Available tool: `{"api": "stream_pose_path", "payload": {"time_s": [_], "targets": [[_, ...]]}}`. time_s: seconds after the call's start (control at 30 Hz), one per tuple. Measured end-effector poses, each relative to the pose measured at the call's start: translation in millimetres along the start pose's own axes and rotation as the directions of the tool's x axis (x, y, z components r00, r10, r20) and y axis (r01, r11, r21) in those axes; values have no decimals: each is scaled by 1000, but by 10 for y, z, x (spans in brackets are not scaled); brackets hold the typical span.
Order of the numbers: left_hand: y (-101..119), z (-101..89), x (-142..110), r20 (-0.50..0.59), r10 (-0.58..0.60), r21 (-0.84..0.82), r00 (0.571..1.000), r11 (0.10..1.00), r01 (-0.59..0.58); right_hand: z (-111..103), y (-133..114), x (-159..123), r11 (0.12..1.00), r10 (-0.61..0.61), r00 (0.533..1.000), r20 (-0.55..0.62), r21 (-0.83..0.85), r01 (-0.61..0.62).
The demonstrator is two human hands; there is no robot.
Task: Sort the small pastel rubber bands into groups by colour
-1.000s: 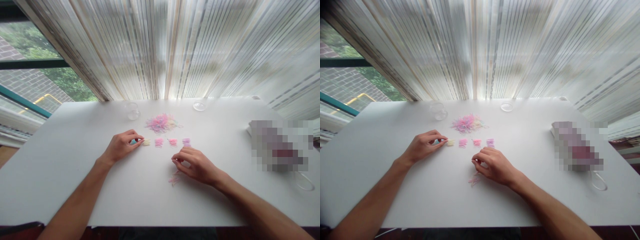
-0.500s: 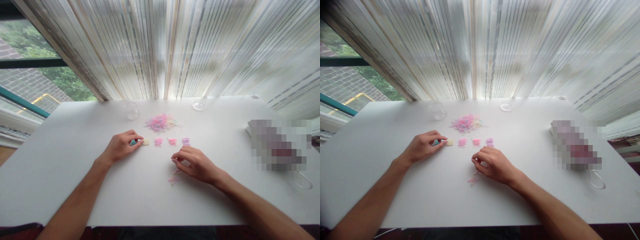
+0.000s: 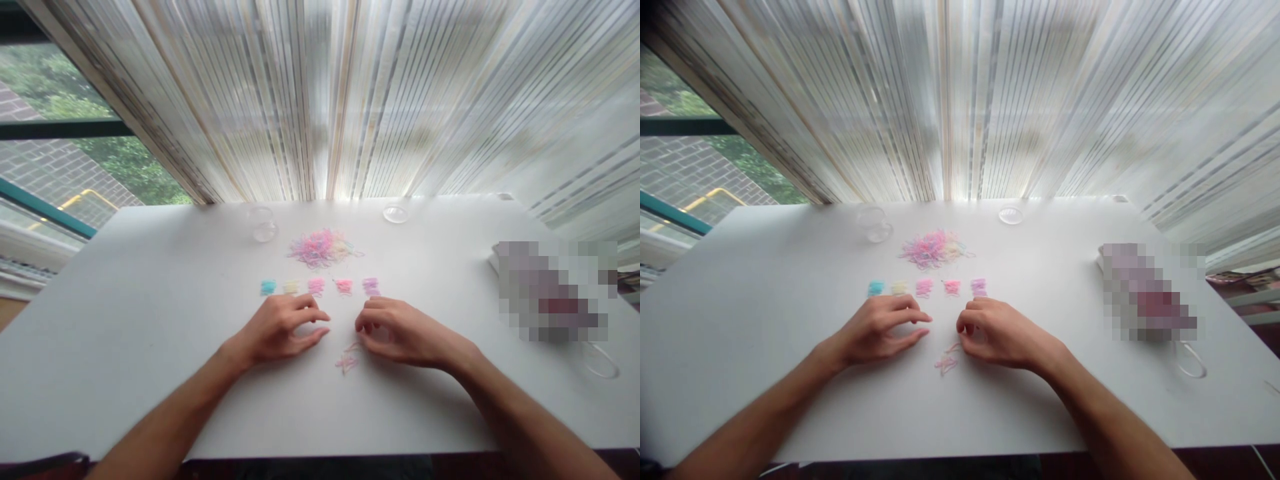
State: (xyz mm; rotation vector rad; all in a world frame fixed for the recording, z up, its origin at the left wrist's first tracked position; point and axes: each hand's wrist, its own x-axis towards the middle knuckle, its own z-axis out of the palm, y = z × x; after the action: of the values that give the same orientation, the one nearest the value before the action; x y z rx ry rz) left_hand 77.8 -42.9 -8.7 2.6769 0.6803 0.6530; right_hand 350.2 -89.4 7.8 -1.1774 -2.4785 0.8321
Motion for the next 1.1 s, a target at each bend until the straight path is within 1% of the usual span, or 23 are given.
{"api": "stream_pose_path", "payload": {"time_s": [0.07,0.13,0.27,0.37,0.47,0.53,0.6,0.7,0.77,0.87,0.93,1.1], "targets": [[114,67,16,72,45,-31,996,999,-43,6,-7,-4,1000,22,999,25,3,-22],[183,121,24,107,64,-46,992,997,-59,27,-13,-3,1000,27,999,32,-5,-27],[238,224,27,168,84,-81,982,994,-72,64,-41,18,1000,17,999,42,-26,-16],[253,282,26,176,100,-111,979,990,-81,73,-59,34,999,37,998,48,-31,-36],[259,290,26,172,106,-128,979,988,-85,82,-49,34,999,43,998,46,-33,-41],[251,276,27,158,104,-130,982,988,-83,92,-30,27,999,41,999,32,-34,-40],[232,262,26,128,92,-134,987,988,-75,104,-10,23,999,29,1000,-6,-37,-29],[196,264,23,66,29,-134,997,991,-20,130,5,28,998,-35,993,-110,-52,30],[180,276,22,32,-11,-128,999,992,15,155,4,40,995,-87,979,-186,-67,76],[177,288,28,-28,-20,-114,999,993,17,197,-2,57,990,-131,957,-260,-84,113],[179,285,34,-63,-16,-107,998,994,9,220,-5,65,989,-138,948,-287,-87,117],[164,271,39,-93,-23,-128,995,992,11,242,-1,69,990,-134,933,-334,-88,111]]}}
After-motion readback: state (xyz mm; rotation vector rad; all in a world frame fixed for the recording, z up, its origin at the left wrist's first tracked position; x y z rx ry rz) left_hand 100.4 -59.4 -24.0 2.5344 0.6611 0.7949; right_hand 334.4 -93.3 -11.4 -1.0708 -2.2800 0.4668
